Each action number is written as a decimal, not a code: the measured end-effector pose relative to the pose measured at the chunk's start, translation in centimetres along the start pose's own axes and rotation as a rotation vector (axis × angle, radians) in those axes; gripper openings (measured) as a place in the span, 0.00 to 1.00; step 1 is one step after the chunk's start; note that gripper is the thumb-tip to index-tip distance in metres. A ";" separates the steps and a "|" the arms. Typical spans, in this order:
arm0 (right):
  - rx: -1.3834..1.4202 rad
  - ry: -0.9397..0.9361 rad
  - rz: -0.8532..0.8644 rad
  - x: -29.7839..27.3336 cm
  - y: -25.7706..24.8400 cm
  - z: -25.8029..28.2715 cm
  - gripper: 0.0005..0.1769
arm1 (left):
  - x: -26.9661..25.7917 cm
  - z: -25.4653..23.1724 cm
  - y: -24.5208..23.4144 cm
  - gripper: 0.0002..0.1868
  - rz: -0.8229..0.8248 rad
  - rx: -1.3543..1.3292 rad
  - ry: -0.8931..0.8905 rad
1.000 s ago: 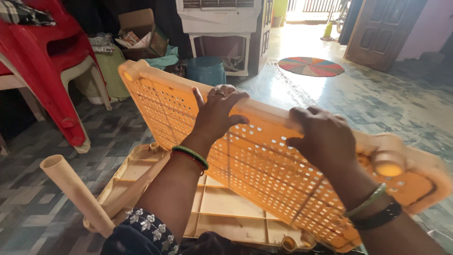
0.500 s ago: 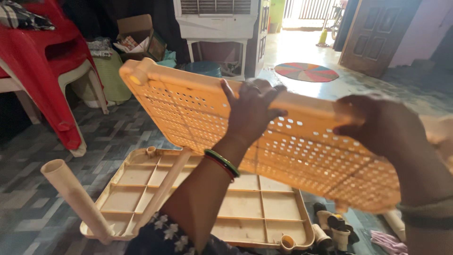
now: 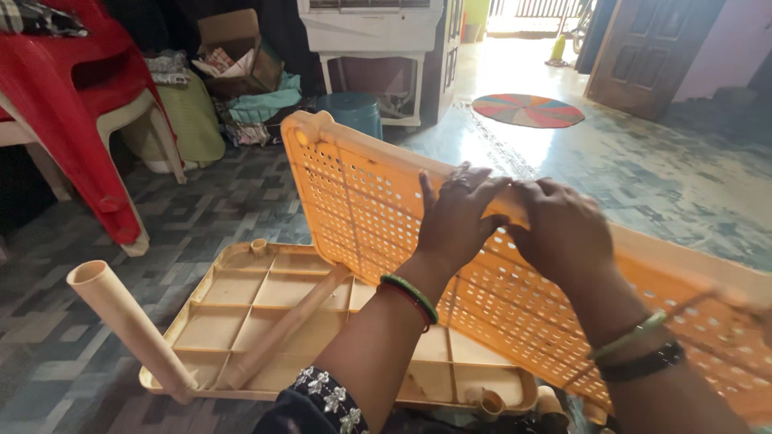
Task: The person sits on the floor with a plastic table across their lap and removes its parts by hand. They pull the casters off the leg ends, detach the legs from the tabletop sockets, and separate the two tabletop panels, leaving the legs and casters on the floor.
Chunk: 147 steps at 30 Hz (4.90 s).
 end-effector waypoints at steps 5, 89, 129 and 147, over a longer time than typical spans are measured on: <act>-0.058 -0.022 -0.015 0.9 1.8 0.6 0.36 | -3.0 2.5 -0.7 0.40 0.036 0.020 -0.100; 0.398 -0.226 0.586 -10.7 28.4 21.9 0.29 | -37.0 28.0 -8.9 0.20 0.262 0.633 -0.964; 1.007 0.124 0.690 -1.7 28.8 25.7 0.49 | -16.4 26.7 -6.0 0.29 -0.600 -0.813 -0.411; 1.190 0.005 0.491 1.3 32.8 25.9 0.27 | -11.4 27.0 -4.5 0.28 -0.615 -0.980 -0.266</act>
Point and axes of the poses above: each hand's wrist, its own x-axis towards the middle knuckle, its own y-axis out of the palm, z = x × y, the point moved 4 cm from there along x, towards the middle knuckle, and after that the axes turned 8 degrees about y, right-handed, at the moved point
